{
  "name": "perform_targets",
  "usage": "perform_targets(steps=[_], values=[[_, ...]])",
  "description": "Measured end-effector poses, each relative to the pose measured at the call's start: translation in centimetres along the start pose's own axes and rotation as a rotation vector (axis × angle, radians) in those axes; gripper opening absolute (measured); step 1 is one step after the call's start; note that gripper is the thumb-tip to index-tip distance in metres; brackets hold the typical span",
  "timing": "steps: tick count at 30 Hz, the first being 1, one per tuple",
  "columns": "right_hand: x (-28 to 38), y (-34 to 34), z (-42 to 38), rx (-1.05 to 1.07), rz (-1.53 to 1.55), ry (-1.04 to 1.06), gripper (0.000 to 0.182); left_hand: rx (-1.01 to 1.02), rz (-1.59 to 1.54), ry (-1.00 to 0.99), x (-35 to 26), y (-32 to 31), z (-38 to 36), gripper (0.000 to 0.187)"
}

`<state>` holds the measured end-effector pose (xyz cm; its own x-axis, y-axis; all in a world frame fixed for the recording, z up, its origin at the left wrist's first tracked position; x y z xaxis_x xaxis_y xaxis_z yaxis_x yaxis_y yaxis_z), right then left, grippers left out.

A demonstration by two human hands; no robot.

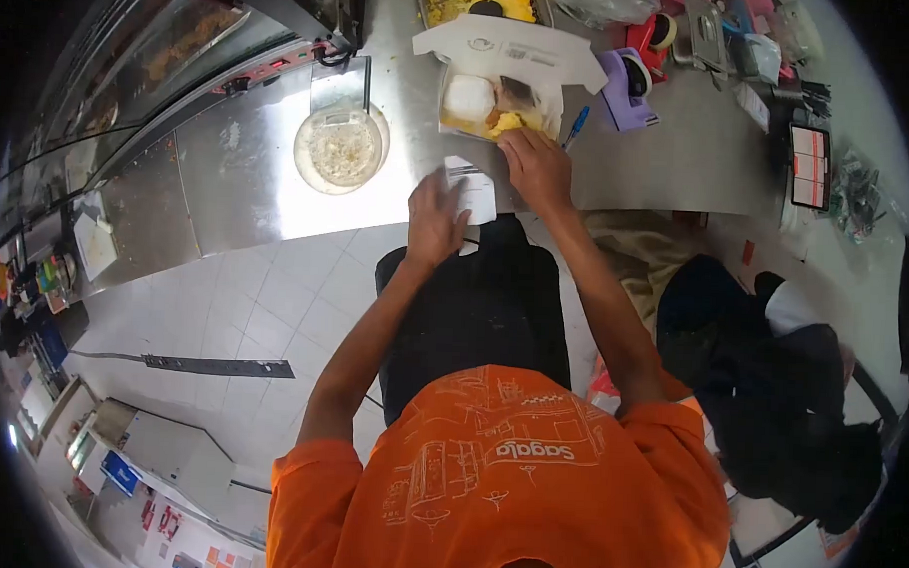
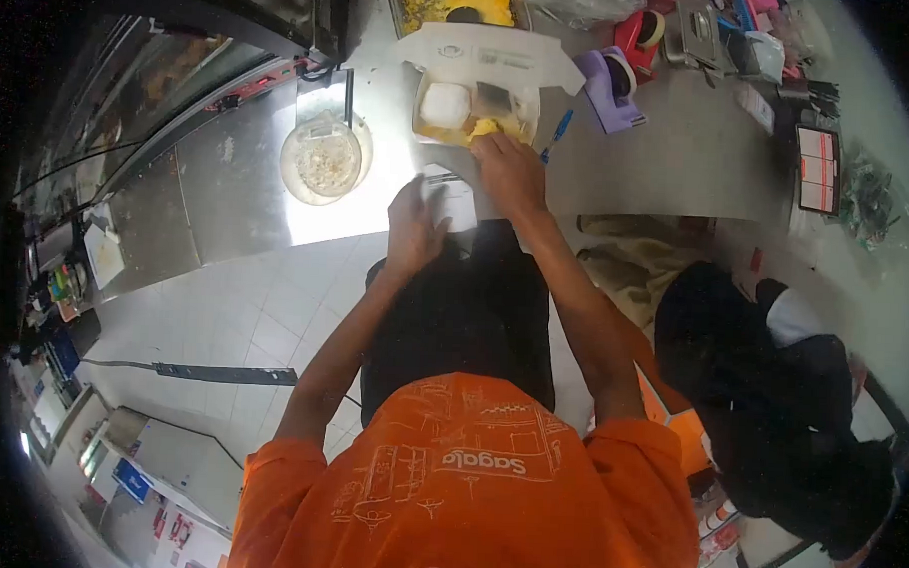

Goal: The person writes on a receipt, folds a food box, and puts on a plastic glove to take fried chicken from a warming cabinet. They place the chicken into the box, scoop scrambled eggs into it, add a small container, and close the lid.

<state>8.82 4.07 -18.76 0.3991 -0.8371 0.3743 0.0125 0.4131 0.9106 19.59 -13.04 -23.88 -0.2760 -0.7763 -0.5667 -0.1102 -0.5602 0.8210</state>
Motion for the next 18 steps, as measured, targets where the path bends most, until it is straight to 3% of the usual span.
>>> perform_targets(steps=[2,4,7,8,10,12,14,16,18], values=[[-0.2,-0.1,-0.8,0.005,0.033,-0.025,0.013,-0.184,-0.282,0.322,-0.6,0.5,0.3,0.080],[-0.1,-0.3,-2.3,-0.173,0.086,-0.068,0.014,-0.155,-0.318,0.360,-1.1,0.6,1.3,0.089],[0.8,-1.0,-6.4,-0.084,0.241,-0.442,0.030,-0.070,-0.367,0.476,-1.3,0.6,1.9,0.087],[0.1,-3.0,-7.4,-0.079,0.241,-0.441,0.030,-0.070,-0.368,0.480,-1.3,0.4,1.7,0.087],[-1.8,-7.7,-8.4,0.390,0.488,-0.670,0.035,-0.056,-0.368,0.391,-0.8,-0.1,1.2,0.084],[-1.1,-7.2,-6.7,0.474,0.482,-0.670,0.034,-0.109,-0.384,0.290,0.5,-1.7,0.2,0.078],[-0.7,-7.1,-6.3,0.373,1.031,-0.801,0.033,-0.156,-0.401,0.184,0.5,-1.1,0.3,0.073],[-1.3,-6.9,-6.8,0.380,1.017,-0.828,0.027,-0.006,-0.452,0.221,0.6,-1.0,0.6,0.063],[-1.6,-6.2,-7.8,0.001,0.769,-0.572,0.029,0.019,-0.381,0.290,-0.3,-1.1,0.8,0.062]])
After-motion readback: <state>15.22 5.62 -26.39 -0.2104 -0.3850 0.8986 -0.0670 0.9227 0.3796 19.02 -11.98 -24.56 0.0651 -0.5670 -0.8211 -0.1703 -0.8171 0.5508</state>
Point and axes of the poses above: each hand's wrist, its own z-axis towards the middle knuckle, its own y-axis out of the back of the hand, x = y × z, the point moved 2 cm from there along z, towards the middle knuckle, and after that the axes turned 5 degrees about -z, right-handed, at the moved point
